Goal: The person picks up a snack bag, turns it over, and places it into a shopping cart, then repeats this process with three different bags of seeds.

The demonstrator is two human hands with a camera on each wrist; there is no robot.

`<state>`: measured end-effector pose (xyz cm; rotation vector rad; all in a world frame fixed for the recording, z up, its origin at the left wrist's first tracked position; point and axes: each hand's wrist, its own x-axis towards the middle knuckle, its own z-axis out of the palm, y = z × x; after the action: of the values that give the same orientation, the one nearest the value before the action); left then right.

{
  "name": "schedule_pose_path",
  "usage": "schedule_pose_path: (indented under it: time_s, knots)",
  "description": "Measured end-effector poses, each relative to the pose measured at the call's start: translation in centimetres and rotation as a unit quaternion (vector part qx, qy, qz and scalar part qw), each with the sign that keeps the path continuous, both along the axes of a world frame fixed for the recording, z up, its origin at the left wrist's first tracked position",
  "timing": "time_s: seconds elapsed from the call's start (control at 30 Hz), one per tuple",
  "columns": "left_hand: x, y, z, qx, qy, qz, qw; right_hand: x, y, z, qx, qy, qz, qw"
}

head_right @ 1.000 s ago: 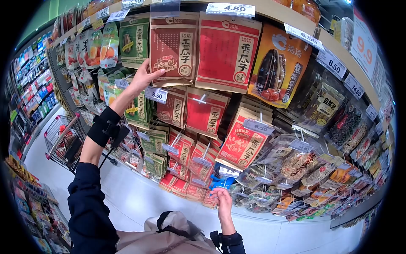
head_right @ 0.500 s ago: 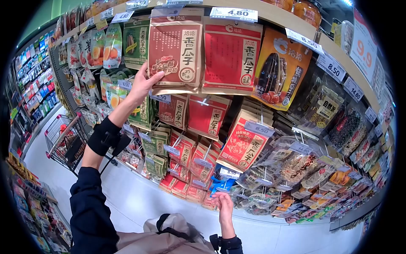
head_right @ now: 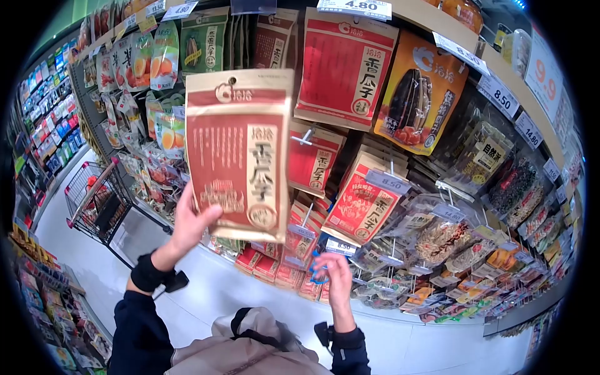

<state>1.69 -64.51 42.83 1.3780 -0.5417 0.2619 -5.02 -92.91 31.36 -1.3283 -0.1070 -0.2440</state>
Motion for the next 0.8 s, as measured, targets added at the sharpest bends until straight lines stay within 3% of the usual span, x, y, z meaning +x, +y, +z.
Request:
schedule_pose_path:
  time_s: [0.1, 0.23, 0.27, 0.33, 0.43, 0.8]
  knots:
    - [-2.8, -1.8, -0.7, -0.057, 0.021, -0.034, 0.998, 0.8, 2.3, 6.3, -0.021, -0.152, 0.046, 0.987]
    - [-4.4, -3.9, -1.2, -0.087, 0.028, -0.031, 0.995, 0.2, 5.1, 9.1, -0.082, -0.212, 0.047, 0.973]
    - [-4.7, -4.2, -1.3, -0.087, 0.029, -0.023, 0.996, 0.0, 5.4, 9.1, -0.125, -0.214, 0.036, 0.968]
    - [-4.5, -4.6, -1.7, -0.097, 0.019, -0.021, 0.995, -0.1, 6.2, 9.1, -0.056, -0.213, 0.032, 0.975]
    - [-4.0, -5.6, -1.6, -0.159, -0.03, -0.019, 0.987, -0.3, 6.4, 8.4, -0.048, -0.224, 0.026, 0.973]
    - [-5.2, -7.1, -2.6, -0.073, 0.034, -0.064, 0.995, -2.6, 5.0, 7.1, -0.003, -0.116, -0.04, 0.992]
